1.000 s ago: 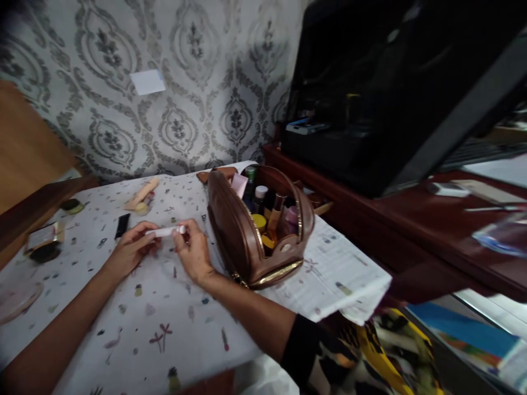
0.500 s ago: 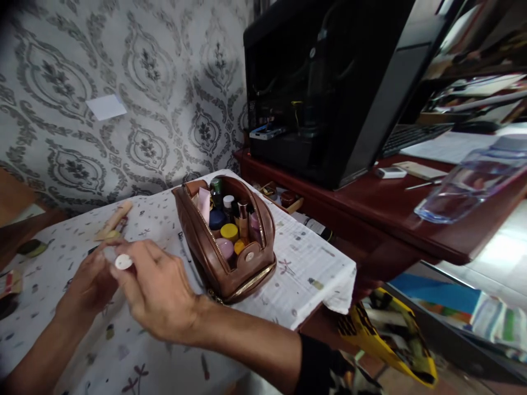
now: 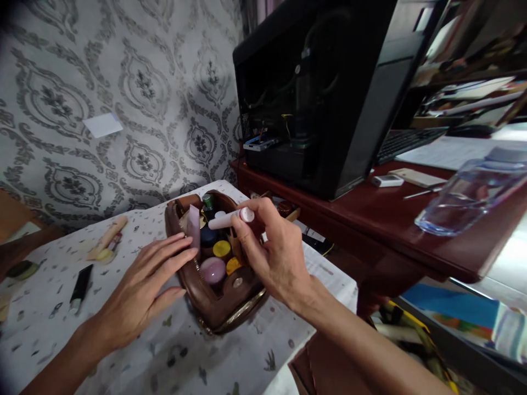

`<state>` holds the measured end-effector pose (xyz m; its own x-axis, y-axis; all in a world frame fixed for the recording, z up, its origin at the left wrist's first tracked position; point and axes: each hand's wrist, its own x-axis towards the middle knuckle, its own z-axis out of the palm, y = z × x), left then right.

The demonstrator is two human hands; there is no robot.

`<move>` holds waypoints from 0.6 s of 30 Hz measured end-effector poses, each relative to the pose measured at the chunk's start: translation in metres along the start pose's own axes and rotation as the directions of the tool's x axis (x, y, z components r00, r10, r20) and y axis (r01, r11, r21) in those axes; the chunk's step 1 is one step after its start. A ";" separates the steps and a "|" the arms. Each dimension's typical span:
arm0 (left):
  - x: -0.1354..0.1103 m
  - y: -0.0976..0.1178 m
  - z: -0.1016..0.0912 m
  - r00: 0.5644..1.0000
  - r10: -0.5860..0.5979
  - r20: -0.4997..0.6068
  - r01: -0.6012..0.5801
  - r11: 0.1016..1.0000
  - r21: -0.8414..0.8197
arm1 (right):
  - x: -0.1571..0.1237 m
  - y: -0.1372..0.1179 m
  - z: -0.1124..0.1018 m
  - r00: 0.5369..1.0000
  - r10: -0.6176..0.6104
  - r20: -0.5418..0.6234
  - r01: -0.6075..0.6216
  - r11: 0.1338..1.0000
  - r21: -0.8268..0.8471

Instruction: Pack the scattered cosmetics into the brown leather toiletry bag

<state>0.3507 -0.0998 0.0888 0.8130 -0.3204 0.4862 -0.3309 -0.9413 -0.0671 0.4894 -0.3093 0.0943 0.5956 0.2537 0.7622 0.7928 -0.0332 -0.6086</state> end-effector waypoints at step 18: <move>0.007 0.001 -0.004 0.994 -0.074 -0.075 0.068 0.994 -0.080 | 0.024 0.023 -0.014 0.991 -0.074 0.116 0.088 0.989 -0.119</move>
<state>0.3539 -0.1025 0.0957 0.7973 -0.2409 0.5535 -0.3121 -0.9494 0.0364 0.5238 -0.3174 0.1018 0.5165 0.3657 0.7743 0.8517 -0.1258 -0.5088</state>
